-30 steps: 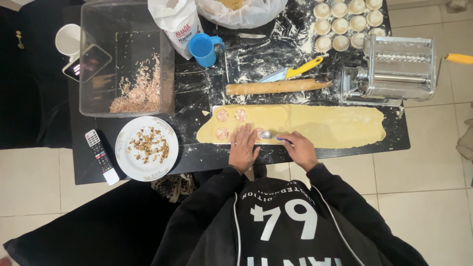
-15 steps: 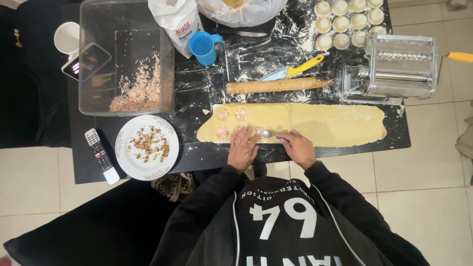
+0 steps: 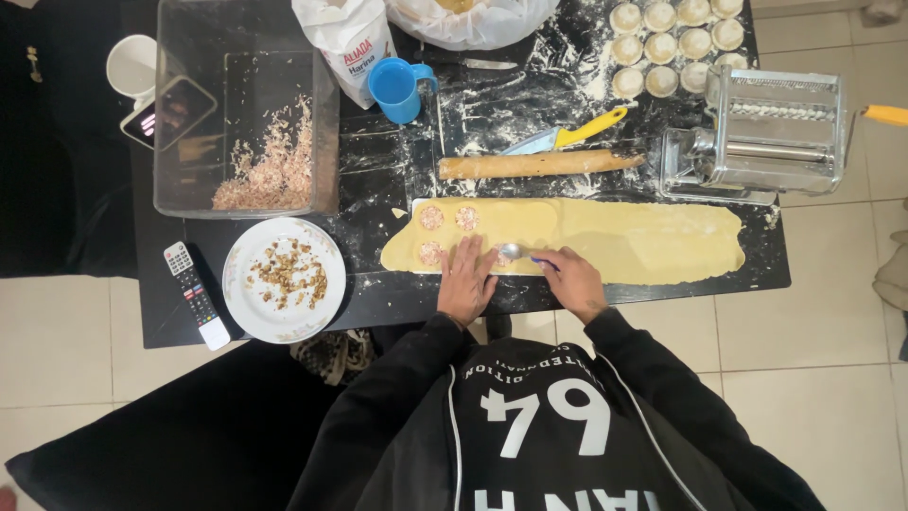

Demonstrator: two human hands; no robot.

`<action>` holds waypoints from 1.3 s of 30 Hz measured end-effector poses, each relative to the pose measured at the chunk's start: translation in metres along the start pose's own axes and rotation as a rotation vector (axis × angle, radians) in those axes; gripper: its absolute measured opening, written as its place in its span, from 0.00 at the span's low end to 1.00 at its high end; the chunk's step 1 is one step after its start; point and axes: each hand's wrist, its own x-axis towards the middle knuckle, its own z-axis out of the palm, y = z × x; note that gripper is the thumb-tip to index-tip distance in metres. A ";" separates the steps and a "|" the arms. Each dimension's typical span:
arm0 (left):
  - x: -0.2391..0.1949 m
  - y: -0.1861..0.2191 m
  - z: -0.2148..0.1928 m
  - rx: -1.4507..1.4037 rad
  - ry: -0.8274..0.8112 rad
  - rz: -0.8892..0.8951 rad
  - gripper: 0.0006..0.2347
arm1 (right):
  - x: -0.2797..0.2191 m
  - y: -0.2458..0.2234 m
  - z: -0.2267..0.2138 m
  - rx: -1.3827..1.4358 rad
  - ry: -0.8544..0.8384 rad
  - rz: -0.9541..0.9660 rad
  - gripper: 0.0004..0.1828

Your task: Placing filling onto dough sheets using a spoon and preparing to fold dumplings on a kitchen table.

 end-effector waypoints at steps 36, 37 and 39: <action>-0.008 0.004 0.003 0.145 0.073 0.129 0.26 | 0.001 0.035 0.003 0.290 0.034 0.026 0.12; -0.009 0.006 0.003 0.144 0.071 0.129 0.26 | 0.000 0.035 0.003 0.290 0.033 0.027 0.12; -0.007 0.009 0.002 0.129 0.108 0.165 0.24 | 0.000 0.035 0.003 0.289 0.019 0.061 0.12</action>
